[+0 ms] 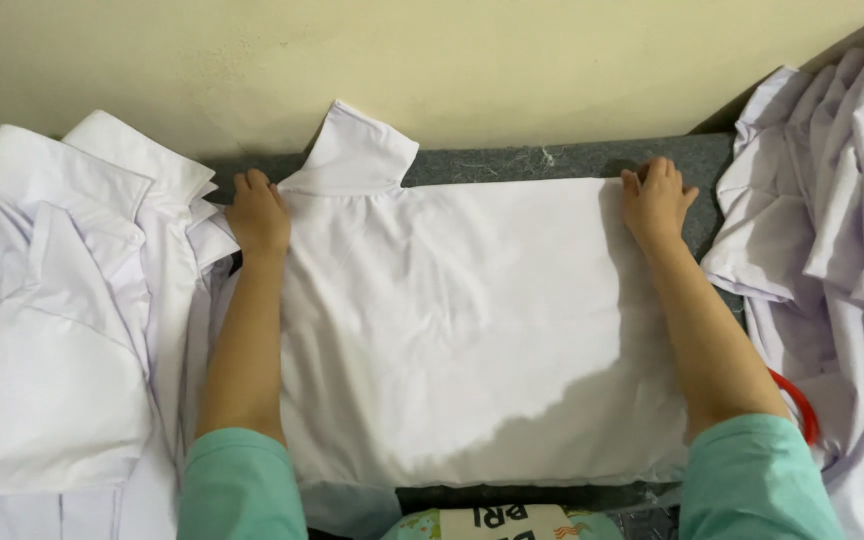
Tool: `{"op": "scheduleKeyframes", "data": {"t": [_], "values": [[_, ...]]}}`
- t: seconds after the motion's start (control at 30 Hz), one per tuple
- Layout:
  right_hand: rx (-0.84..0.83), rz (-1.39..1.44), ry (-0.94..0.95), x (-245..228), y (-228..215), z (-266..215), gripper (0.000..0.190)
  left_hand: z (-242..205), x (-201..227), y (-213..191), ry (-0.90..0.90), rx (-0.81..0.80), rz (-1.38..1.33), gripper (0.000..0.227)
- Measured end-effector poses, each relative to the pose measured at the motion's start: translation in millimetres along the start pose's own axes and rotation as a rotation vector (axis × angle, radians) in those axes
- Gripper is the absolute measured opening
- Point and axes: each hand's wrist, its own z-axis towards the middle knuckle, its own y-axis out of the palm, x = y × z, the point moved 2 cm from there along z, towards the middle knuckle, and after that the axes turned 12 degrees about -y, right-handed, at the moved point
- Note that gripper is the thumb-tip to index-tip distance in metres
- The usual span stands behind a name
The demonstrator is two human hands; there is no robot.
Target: Folding a white school uniform shirt and trimming loose threads with scissors on a workspace.
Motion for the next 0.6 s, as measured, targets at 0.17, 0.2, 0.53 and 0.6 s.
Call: {"op": "scheduleKeyframes", "data": {"t": [0.17,0.2,0.53,0.6], "values": [[-0.082,0.238,-0.237,-103.9,-70.8,-66.9,0.042,-51.8,28.0,-58.7,0.200,0.056,-0.322,0.032],[-0.088,0.238,-0.235,-101.7,-67.6,-76.4,0.042,-68.2,29.9,-65.1,0.199,0.050,-0.320,0.032],[-0.336,0.055,-0.102,-64.2,-47.6,-94.2,0.074,-94.9,-37.5,-56.1,0.389,-0.021,-0.501,0.035],[-0.347,0.064,-0.106,-60.2,-46.7,-106.2,0.073,-104.8,-41.6,-61.1,0.405,-0.006,-0.542,0.027]]}}
